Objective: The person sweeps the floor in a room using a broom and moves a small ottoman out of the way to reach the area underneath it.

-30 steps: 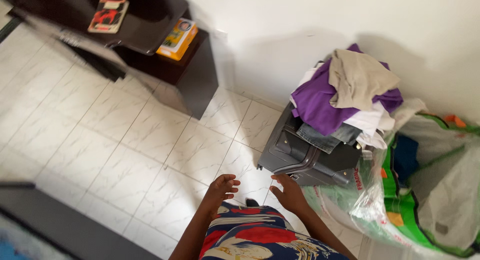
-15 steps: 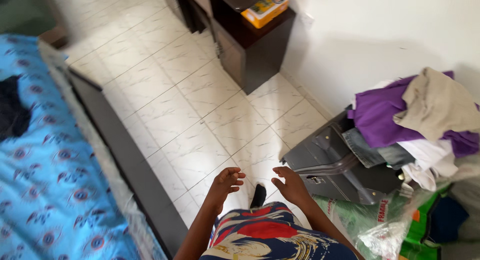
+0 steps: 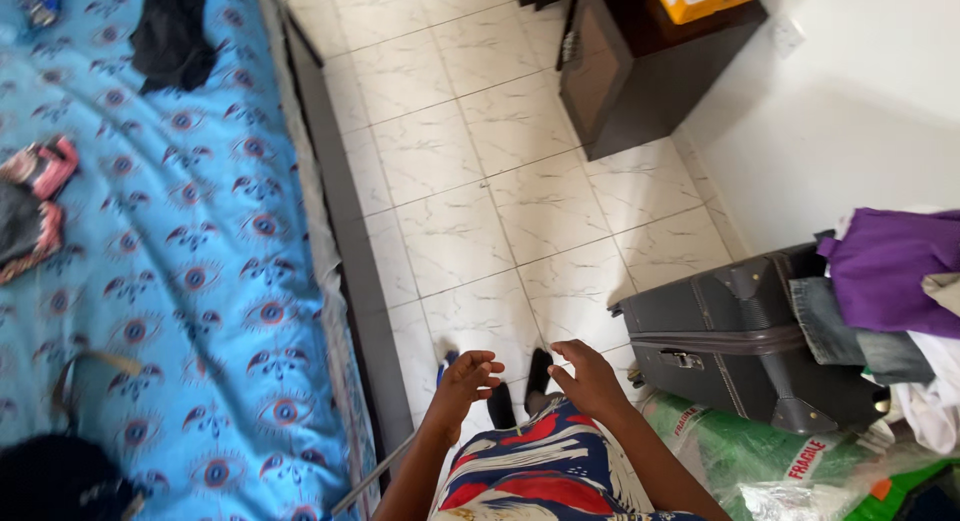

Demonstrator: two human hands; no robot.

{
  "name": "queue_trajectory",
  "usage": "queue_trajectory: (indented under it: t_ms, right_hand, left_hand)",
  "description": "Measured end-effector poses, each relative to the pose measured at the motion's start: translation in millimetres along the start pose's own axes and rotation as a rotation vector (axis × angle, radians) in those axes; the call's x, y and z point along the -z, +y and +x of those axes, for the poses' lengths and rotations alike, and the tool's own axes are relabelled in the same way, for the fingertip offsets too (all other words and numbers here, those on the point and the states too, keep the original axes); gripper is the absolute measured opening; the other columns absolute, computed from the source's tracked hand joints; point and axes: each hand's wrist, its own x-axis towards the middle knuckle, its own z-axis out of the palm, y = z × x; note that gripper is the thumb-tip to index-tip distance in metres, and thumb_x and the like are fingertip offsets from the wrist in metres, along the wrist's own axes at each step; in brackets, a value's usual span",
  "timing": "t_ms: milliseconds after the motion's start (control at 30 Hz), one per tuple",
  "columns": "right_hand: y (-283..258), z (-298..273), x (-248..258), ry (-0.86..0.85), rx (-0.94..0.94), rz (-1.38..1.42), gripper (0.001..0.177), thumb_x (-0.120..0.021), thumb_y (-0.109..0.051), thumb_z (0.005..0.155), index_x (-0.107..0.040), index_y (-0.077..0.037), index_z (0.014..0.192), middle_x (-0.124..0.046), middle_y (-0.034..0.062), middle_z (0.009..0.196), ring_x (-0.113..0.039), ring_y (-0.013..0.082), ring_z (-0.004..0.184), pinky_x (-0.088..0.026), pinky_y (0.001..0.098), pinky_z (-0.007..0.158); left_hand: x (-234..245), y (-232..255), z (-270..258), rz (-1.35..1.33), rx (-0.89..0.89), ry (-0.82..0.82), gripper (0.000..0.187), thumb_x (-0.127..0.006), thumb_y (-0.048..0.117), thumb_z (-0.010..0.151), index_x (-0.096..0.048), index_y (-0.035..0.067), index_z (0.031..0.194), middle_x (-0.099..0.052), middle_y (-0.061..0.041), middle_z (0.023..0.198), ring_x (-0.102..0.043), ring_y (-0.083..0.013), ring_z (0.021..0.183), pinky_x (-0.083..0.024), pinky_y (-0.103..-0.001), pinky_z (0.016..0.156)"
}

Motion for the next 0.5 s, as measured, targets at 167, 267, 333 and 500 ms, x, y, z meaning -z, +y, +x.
queue_trajectory:
  t_ms: [167, 267, 333, 500]
  right_hand:
    - [-13.0, -14.7, -19.4, -0.125, 0.051, 0.0, 0.042, -0.069, -0.027, 0.087, -0.066, -0.006, 0.123, -0.069, 0.0111, 0.12, -0.068, 0.0276, 0.107, -0.054, 0.0398, 0.092]
    - [-17.4, -17.9, -24.9, -0.202, 0.136, -0.023, 0.042, -0.069, -0.028, 0.087, -0.066, -0.006, 0.122, -0.07, 0.0111, 0.117, -0.069, 0.0277, 0.105, -0.055, 0.0398, 0.091]
    - [-19.7, -18.7, -27.9, -0.248, 0.208, -0.066, 0.039, -0.068, -0.027, 0.088, -0.067, -0.006, 0.12, -0.071, 0.0116, 0.115, -0.069, 0.0282, 0.104, -0.055, 0.0399, 0.092]
    - [-21.1, -22.4, -33.7, -0.397, 0.305, -0.128, 0.04, -0.069, -0.027, 0.087, -0.067, -0.006, 0.12, -0.07, 0.0117, 0.115, -0.068, 0.0288, 0.105, -0.054, 0.0407, 0.09]
  left_hand:
    - [11.2, -36.5, -37.8, -0.057, -0.02, 0.109, 0.038, -0.056, 0.029, 0.098, -0.06, 0.008, 0.13, -0.073, -0.007, 0.119, -0.066, -0.0165, 0.104, -0.051, -0.033, 0.092]
    - [7.2, -53.0, -56.5, -0.119, -0.067, 0.178, 0.04, -0.057, 0.027, 0.096, -0.06, 0.006, 0.131, -0.074, -0.007, 0.119, -0.066, -0.0167, 0.102, -0.051, -0.032, 0.091]
    - [3.9, -64.8, -70.2, -0.18, -0.085, 0.232, 0.04, -0.058, 0.027, 0.097, -0.061, 0.005, 0.13, -0.074, -0.008, 0.12, -0.066, -0.0162, 0.102, -0.05, -0.032, 0.09]
    - [-15.9, -103.0, -104.7, -0.278, -0.132, 0.408, 0.039, -0.058, 0.027, 0.098, -0.062, 0.006, 0.131, -0.074, -0.008, 0.119, -0.066, -0.0162, 0.102, -0.051, -0.032, 0.088]
